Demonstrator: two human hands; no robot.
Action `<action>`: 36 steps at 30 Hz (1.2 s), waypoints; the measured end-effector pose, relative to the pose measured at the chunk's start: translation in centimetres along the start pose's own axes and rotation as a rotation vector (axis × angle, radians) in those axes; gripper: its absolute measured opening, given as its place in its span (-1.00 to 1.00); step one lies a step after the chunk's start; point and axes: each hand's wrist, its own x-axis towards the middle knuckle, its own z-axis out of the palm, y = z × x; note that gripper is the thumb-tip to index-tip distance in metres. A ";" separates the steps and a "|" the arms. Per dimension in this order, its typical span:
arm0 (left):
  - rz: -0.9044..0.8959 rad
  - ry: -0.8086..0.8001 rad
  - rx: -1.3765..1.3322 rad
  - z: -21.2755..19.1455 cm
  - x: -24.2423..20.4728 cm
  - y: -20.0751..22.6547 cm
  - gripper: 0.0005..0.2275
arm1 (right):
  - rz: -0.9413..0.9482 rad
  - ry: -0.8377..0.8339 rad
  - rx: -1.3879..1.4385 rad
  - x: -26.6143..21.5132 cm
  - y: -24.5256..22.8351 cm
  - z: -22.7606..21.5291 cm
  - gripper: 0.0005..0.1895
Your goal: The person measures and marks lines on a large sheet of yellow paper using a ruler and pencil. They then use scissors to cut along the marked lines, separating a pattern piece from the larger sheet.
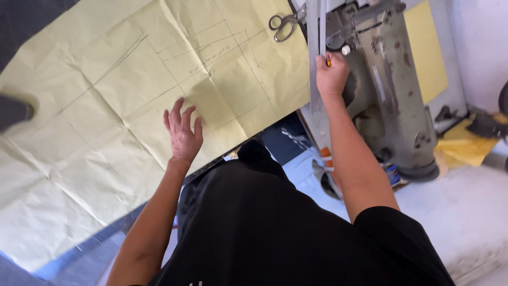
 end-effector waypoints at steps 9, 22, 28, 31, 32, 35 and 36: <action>-0.367 -0.698 -0.779 -1.7 11.2 1.3 -0.54 | 0.662 -0.231 0.341 -16.0 -31.7 -2.0 -0.64; 0.066 -1.008 -0.248 -2.7 13.8 -3.4 -0.52 | 0.412 -0.228 0.124 -20.2 -29.4 0.7 -0.86; 0.177 -1.088 -0.088 -1.3 13.5 -4.9 -0.48 | 0.255 -0.070 -0.132 -4.5 -21.7 4.3 -0.73; 0.142 -1.029 -0.120 -1.3 12.3 -5.6 -0.47 | 0.236 -0.300 -0.305 1.1 -21.0 6.9 -0.44; 0.147 -0.998 -0.115 -1.3 11.8 -5.9 -0.49 | 0.161 -0.243 -0.345 1.6 -19.9 8.0 -0.52; 0.132 -0.973 -0.106 -1.3 11.5 -5.9 -0.52 | -0.014 -0.185 -0.483 3.8 -17.8 9.2 -0.62; 0.116 -0.982 -0.104 -1.4 11.5 -5.8 -0.53 | -0.114 -0.185 -0.585 4.4 -17.3 9.1 -0.67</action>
